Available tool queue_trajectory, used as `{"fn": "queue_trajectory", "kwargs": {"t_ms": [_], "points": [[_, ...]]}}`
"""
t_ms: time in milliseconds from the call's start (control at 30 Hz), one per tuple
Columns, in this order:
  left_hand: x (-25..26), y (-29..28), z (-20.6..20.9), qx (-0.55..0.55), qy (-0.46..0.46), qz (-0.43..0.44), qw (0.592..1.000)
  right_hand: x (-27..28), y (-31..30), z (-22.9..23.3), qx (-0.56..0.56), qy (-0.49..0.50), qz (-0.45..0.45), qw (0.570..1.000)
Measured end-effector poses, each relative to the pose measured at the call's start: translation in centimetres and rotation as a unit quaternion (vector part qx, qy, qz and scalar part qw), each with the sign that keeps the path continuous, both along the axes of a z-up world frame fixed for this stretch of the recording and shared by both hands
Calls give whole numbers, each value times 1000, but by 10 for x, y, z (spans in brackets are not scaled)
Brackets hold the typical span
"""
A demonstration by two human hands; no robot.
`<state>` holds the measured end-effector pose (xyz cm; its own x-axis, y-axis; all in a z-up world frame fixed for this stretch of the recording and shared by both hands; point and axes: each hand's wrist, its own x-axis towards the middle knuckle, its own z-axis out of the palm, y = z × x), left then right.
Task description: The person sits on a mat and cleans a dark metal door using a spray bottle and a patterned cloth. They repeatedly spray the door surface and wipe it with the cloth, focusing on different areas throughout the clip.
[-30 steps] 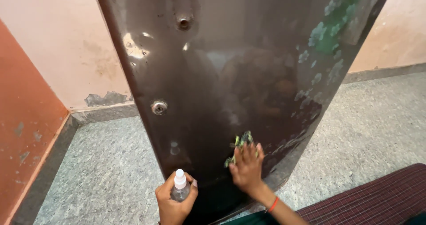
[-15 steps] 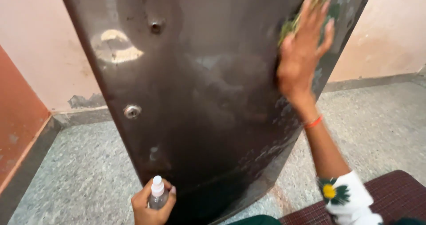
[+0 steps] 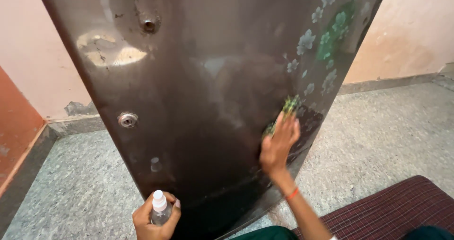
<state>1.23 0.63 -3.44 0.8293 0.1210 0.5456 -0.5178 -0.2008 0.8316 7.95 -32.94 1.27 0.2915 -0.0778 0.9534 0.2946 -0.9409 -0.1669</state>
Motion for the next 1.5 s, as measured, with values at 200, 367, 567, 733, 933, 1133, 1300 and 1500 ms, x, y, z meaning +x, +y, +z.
{"fn": "queue_trajectory", "kwargs": {"t_ms": [200, 367, 567, 733, 933, 1133, 1300, 1500], "points": [[-11, -6, 14, 11, -30, 13, 999, -17, -2, -139, -29, 61, -5, 998], [-17, -4, 22, 42, -21, 16, 999, -17, -14, -75, -45, 67, -16, 997], [-9, -4, 13, -6, -1, -14, 1000, -1, -64, 122, -69, 36, -48, 996], [0, 1, -2, 0, 15, 0, 1000, 28, -105, 200, 54, 0, -51, 997], [10, 3, -23, -10, -10, -2, 1000, 46, -129, 97, 177, -58, 10, 983], [6, 1, -21, -34, 4, -10, 999, 24, -94, -43, 231, 10, -7, 973], [1, 1, -11, -30, 7, -19, 999, -4, -36, -90, 186, 85, -20, 979], [1, 3, -6, -21, -4, -39, 999, 0, -61, 8, 119, 47, -22, 992]]}}
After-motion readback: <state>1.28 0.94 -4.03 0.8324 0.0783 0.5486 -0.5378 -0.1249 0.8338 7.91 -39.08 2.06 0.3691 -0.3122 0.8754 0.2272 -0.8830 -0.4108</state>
